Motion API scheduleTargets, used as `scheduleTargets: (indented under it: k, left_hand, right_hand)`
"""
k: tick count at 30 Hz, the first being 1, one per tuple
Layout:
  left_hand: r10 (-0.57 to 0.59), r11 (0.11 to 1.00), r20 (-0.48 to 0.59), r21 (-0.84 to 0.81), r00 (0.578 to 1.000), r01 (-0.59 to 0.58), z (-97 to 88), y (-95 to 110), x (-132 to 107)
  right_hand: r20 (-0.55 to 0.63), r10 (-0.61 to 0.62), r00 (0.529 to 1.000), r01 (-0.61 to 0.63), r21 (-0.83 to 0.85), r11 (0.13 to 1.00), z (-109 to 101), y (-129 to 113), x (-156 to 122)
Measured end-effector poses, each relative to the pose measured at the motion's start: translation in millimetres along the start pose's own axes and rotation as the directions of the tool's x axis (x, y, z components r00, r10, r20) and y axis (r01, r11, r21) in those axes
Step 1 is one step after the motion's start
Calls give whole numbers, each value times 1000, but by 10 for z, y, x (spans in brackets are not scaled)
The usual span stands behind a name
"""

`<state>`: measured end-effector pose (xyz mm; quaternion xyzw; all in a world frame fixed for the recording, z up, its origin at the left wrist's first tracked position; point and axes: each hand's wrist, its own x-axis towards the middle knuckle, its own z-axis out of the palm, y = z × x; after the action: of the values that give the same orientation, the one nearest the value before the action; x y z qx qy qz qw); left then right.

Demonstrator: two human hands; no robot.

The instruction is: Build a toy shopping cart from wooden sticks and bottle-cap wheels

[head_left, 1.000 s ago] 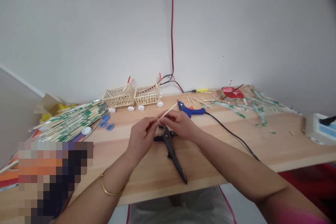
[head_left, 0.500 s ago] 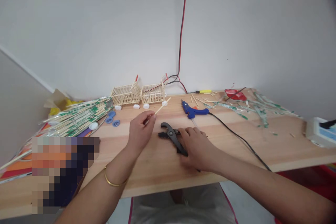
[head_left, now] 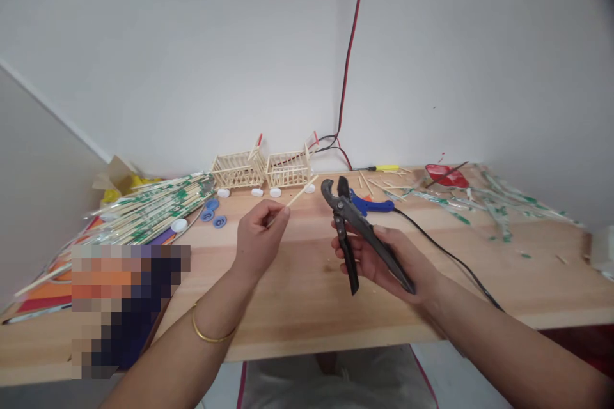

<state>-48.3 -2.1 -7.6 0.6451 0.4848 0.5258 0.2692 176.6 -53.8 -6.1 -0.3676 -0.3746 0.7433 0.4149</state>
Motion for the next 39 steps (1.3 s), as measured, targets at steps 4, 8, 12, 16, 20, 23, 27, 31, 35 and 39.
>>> scheduleTargets:
  k: [4, 8, 12, 16, 20, 23, 27, 31, 35, 39]
  left_hand:
    - [-39, 997, 21, -67, 999, 40, 8, -31, -1]
    - [-67, 989, 27, -130, 997, 70, 4, -37, -10]
    - [-100, 972, 37, -211, 994, 106, 15, -28, -28]
    - [-113, 954, 72, -271, 991, 129, 47, 12, -52]
    - [-51, 934, 117, -346, 992, 89, 75, 45, -73]
    - [-50, 932, 115, -350, 992, 88, 82, 45, -81]
    - [-25, 960, 115, -275, 993, 56, 69, 51, -88]
    - [33, 986, 120, -168, 992, -12, 54, 75, -96]
    - [56, 988, 124, -150, 991, -37, 53, 81, -98]
    - [73, 992, 141, -114, 987, -57, 54, 75, -97]
  right_hand:
    - [-37, -27, 999, 13, -342, 940, 61, -33, -58]
    - [-2, -165, 986, 94, -813, 575, 37, -73, -115]
    - [95, -303, 948, 197, -924, 327, 44, -54, -99]
    - [171, -354, 920, 268, -931, 248, 112, -28, -29]
    - [222, -383, 897, 314, -929, 195, 199, -8, 33]
    - [214, -395, 893, 301, -938, 172, 236, 23, 59]
    - [194, -421, 886, 274, -952, 139, 241, 65, 72]
    - [216, -435, 874, 297, -946, 127, 242, 82, 69]
    - [235, -437, 868, 320, -938, 131, 240, 83, 58]
    - [231, -430, 873, 309, -944, 120, 209, 87, 59]
